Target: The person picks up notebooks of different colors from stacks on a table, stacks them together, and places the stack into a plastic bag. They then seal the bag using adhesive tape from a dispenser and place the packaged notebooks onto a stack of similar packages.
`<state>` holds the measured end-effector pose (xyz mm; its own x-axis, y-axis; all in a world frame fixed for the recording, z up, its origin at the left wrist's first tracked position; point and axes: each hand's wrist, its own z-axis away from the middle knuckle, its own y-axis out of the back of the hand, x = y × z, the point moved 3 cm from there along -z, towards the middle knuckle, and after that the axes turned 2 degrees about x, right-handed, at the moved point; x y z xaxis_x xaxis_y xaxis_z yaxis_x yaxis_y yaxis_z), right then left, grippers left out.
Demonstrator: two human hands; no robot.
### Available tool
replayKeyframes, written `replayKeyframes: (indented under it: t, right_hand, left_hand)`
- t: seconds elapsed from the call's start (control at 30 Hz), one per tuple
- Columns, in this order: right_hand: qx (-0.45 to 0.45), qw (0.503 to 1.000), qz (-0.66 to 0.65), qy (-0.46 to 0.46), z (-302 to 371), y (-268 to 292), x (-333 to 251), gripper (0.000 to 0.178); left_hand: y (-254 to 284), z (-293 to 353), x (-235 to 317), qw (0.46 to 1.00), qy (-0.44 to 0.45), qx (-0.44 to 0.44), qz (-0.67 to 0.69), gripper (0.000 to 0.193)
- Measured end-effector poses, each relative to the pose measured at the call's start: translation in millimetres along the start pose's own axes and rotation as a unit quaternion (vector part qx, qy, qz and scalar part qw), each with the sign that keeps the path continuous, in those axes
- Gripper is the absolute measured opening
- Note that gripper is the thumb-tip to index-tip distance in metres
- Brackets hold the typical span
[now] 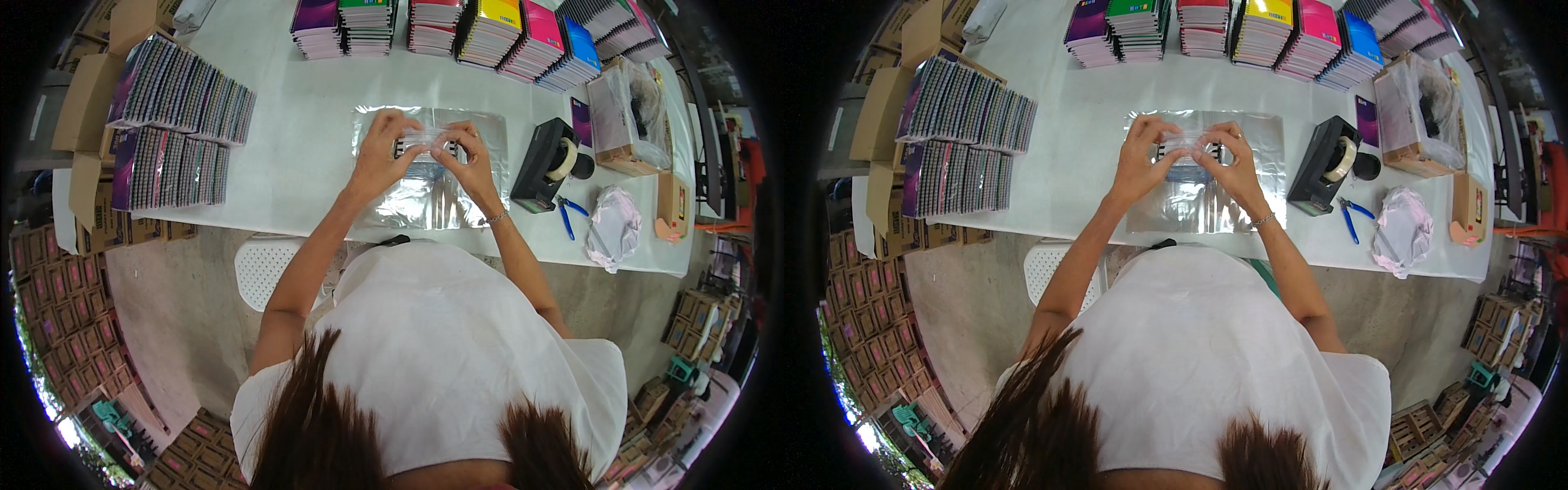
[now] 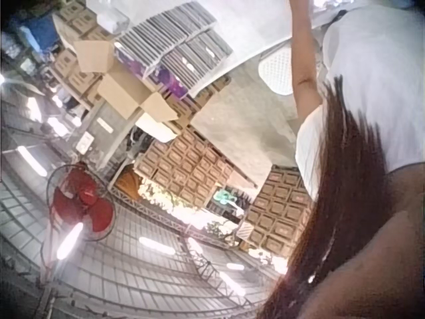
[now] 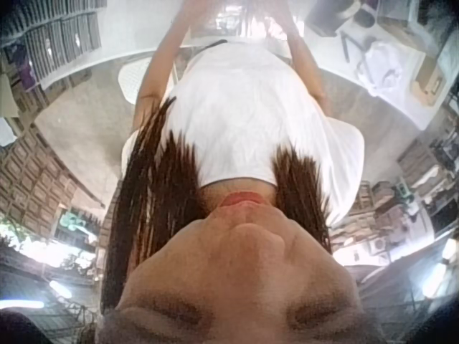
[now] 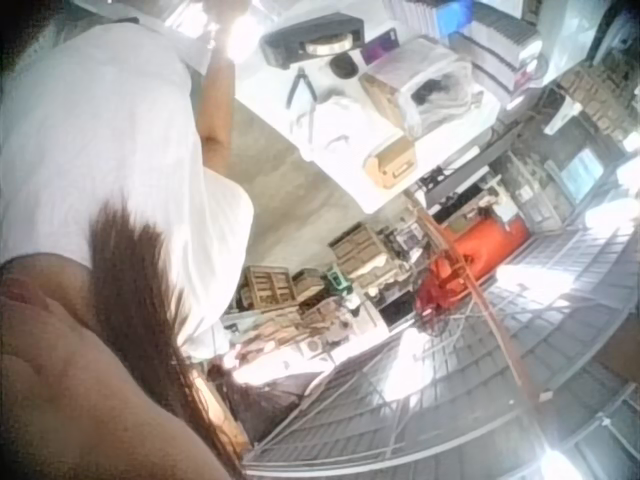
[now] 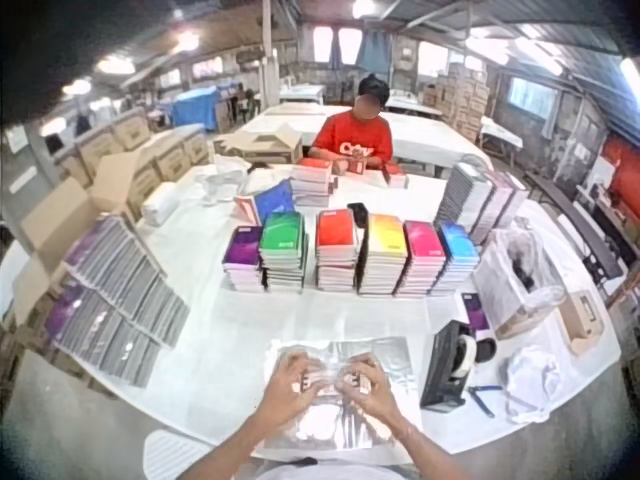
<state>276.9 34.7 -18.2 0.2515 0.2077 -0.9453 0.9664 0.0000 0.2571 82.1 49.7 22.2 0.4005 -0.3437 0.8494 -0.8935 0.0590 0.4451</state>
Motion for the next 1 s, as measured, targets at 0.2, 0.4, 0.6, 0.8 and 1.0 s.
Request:
replayKeyframes:
  t: [0.2, 0.4, 0.6, 0.8, 1.0]
  right_hand:
    - [0.0, 0.98, -0.184, -0.078, -16, 0, -5, 0.024]
    - [-0.024, 0.997, -0.051, -0.054, -10, 3, 10, 0.032]
    - [-0.052, 0.998, -0.001, -0.031, 4, 4, -34, 0.034]
    - [0.067, 0.979, 0.155, 0.111, 26, -6, -28, 0.025]
    - [0.186, 0.946, 0.233, 0.13, 45, -35, -25, 0.021]
  left_hand:
    - [-13, -7, -18, 0.991, 0.057, -0.024, 0.117, 0.03]
    - [-16, -10, -30, 0.983, 0.058, -0.083, 0.156, 0.02]
    - [-14, -9, -20, 0.991, 0.018, -0.07, 0.114, 0.014]
    - [0, 6, 5, 0.985, -0.147, -0.08, -0.053, 0.017]
    - [0, 15, -6, 0.981, -0.18, -0.071, 0.0, 0.021]
